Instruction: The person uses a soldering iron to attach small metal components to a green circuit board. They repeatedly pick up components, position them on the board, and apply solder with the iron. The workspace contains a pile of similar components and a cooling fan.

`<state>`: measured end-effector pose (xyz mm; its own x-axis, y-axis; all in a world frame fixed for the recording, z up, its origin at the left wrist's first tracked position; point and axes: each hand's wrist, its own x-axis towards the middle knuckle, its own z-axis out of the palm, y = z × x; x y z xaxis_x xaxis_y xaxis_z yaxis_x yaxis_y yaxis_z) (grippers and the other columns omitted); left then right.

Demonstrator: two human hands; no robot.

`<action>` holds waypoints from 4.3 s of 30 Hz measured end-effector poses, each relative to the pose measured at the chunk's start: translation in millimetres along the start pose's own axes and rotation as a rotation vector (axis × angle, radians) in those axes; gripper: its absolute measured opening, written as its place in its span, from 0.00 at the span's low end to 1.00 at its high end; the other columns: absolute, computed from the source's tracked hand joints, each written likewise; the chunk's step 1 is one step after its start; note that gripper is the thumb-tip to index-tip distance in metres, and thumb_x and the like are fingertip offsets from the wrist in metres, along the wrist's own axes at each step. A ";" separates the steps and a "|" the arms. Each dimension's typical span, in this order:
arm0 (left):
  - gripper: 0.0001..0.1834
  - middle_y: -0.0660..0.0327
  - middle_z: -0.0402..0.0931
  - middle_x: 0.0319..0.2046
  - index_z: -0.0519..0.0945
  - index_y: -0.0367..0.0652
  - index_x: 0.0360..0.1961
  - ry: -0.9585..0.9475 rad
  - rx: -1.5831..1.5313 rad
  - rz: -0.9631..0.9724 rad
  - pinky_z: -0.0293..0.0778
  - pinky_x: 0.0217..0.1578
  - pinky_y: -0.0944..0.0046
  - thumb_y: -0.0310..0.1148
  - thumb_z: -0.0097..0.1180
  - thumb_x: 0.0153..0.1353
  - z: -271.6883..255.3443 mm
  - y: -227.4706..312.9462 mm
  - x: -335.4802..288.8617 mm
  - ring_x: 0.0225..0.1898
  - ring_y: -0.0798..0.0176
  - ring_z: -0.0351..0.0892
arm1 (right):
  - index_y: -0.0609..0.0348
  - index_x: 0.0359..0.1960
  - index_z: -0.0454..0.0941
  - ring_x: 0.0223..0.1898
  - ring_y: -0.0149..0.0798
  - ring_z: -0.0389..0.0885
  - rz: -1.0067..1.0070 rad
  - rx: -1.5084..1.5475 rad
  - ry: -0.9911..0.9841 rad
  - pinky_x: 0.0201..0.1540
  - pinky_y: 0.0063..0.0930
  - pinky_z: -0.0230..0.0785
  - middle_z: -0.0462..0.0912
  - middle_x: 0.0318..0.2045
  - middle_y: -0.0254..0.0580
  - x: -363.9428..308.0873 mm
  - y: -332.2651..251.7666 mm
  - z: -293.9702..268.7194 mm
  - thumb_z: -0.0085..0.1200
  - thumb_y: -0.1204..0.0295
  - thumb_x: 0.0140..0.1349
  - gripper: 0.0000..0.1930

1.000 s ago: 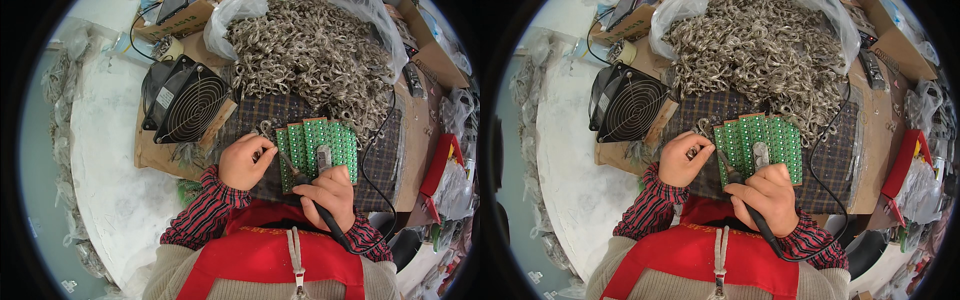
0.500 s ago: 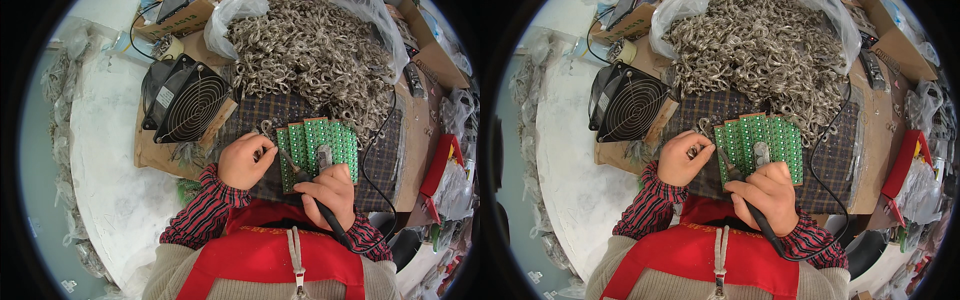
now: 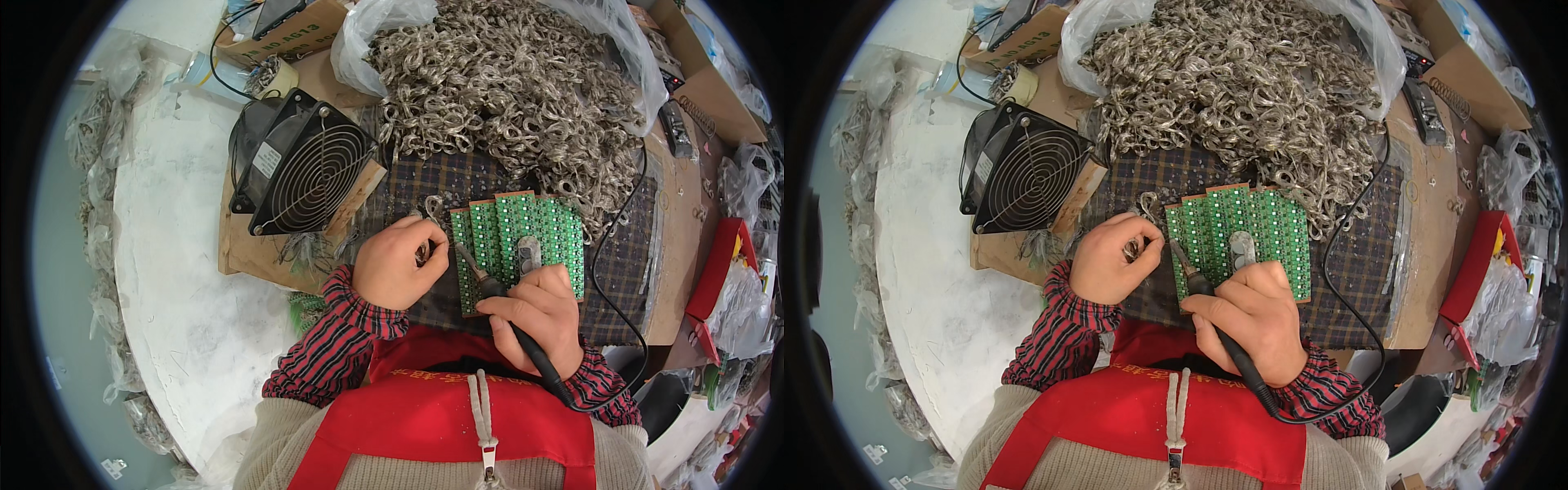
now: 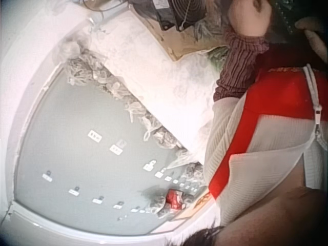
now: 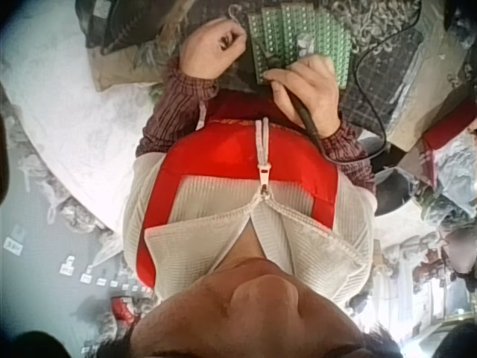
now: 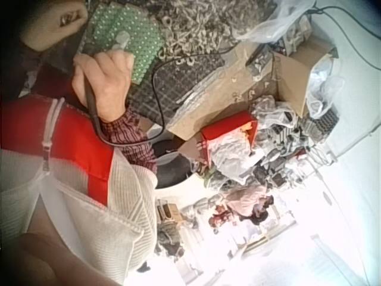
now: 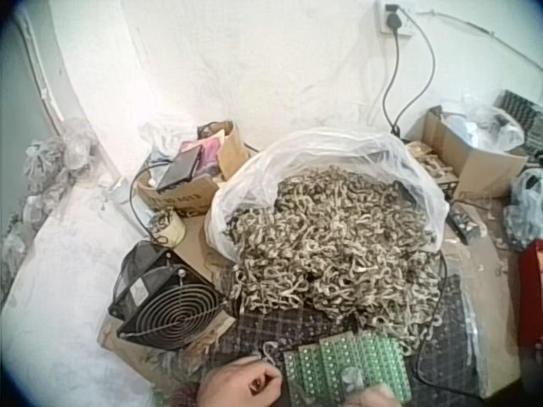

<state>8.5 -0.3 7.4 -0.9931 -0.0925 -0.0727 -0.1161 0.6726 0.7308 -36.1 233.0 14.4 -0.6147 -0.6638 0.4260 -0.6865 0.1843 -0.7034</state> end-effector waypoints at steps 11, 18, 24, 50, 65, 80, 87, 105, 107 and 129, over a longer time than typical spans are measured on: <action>0.05 0.58 0.78 0.30 0.80 0.42 0.32 -0.030 0.015 0.009 0.75 0.31 0.55 0.31 0.62 0.60 -1.7 -1.8 0.6 0.29 0.52 0.81 | 0.53 0.38 0.86 0.31 0.41 0.73 -0.001 0.047 0.060 0.39 0.37 0.63 0.76 0.25 0.33 -3.8 2.7 -2.4 0.63 0.74 0.49 0.12; 0.07 0.61 0.76 0.33 0.82 0.34 0.44 0.049 -0.127 -0.083 0.70 0.24 0.70 0.25 0.56 0.69 -25.2 1.5 -16.8 0.23 0.73 0.76 | 0.54 0.36 0.87 0.30 0.42 0.72 -0.005 0.044 0.133 0.39 0.37 0.62 0.75 0.24 0.34 -8.5 5.3 -8.3 0.63 0.72 0.49 0.11; 0.08 0.58 0.79 0.33 0.83 0.35 0.45 -0.012 -0.179 -0.248 0.75 0.26 0.69 0.22 0.53 0.70 -66.7 11.5 -57.4 0.27 0.69 0.81 | 0.57 0.36 0.86 0.30 0.43 0.72 -0.012 0.053 0.161 0.37 0.38 0.61 0.75 0.24 0.36 -12.7 11.2 -14.7 0.62 0.72 0.51 0.10; 0.05 0.58 0.76 0.32 0.81 0.45 0.36 0.168 0.237 0.502 0.76 0.32 0.53 0.32 0.62 0.63 -49.7 87.9 71.1 0.33 0.49 0.80 | 0.63 0.53 0.76 0.36 0.45 0.71 0.052 -0.028 0.497 0.42 0.40 0.64 0.79 0.32 0.46 -21.4 9.4 -39.4 0.53 0.73 0.68 0.14; 0.11 0.59 0.81 0.31 0.81 0.34 0.41 -0.052 -0.425 0.063 0.74 0.26 0.71 0.34 0.60 0.71 -13.0 58.0 113.0 0.26 0.72 0.78 | 0.64 0.57 0.77 0.32 0.40 0.81 0.107 0.114 0.410 0.39 0.31 0.73 0.84 0.37 0.47 1.3 14.1 -53.2 0.53 0.76 0.71 0.14; 0.07 0.64 0.82 0.29 0.83 0.34 0.44 -0.253 -0.420 0.161 0.74 0.25 0.73 0.28 0.58 0.70 -13.0 90.3 101.6 0.25 0.74 0.78 | 0.60 0.51 0.73 0.36 0.30 0.84 0.171 0.139 0.517 0.40 0.25 0.78 0.84 0.35 0.40 79.6 32.4 -50.1 0.63 0.83 0.64 0.17; 0.10 0.61 0.80 0.32 0.79 0.33 0.47 -0.213 -0.943 0.047 0.75 0.27 0.72 0.29 0.58 0.72 -7.0 79.1 85.2 0.28 0.72 0.79 | 0.61 0.52 0.71 0.38 0.30 0.84 0.299 0.446 0.534 0.43 0.23 0.78 0.81 0.37 0.36 61.5 28.2 -36.7 0.65 0.83 0.63 0.19; 0.10 0.63 0.75 0.40 0.76 0.33 0.48 -0.095 -0.669 0.173 0.77 0.35 0.71 0.25 0.60 0.70 8.7 71.3 38.6 0.36 0.72 0.79 | 0.62 0.47 0.74 0.34 0.37 0.85 0.003 -0.009 0.436 0.39 0.29 0.77 0.84 0.33 0.42 35.4 12.7 -32.7 0.65 0.87 0.58 0.17; 0.09 0.63 0.75 0.38 0.76 0.32 0.48 -0.216 -0.710 0.053 0.78 0.34 0.71 0.25 0.58 0.71 4.2 70.7 33.1 0.34 0.71 0.79 | 0.62 0.47 0.74 0.33 0.37 0.84 0.038 0.074 0.437 0.39 0.29 0.77 0.84 0.33 0.42 33.2 11.9 -30.1 0.65 0.87 0.58 0.17; 0.06 0.60 0.77 0.36 0.82 0.30 0.40 -0.175 -0.630 0.066 0.81 0.30 0.71 0.25 0.61 0.69 18.8 63.1 9.2 0.30 0.70 0.82 | 0.61 0.48 0.69 0.36 0.31 0.79 0.184 0.337 0.464 0.44 0.25 0.73 0.83 0.37 0.42 -1.1 11.6 -10.0 0.61 0.84 0.65 0.15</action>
<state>-8.3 55.1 40.1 -0.9922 0.0910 -0.0847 -0.0746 0.1097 0.9912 -47.4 243.1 11.5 -0.8693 -0.2433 0.4303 -0.4381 -0.0239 -0.8986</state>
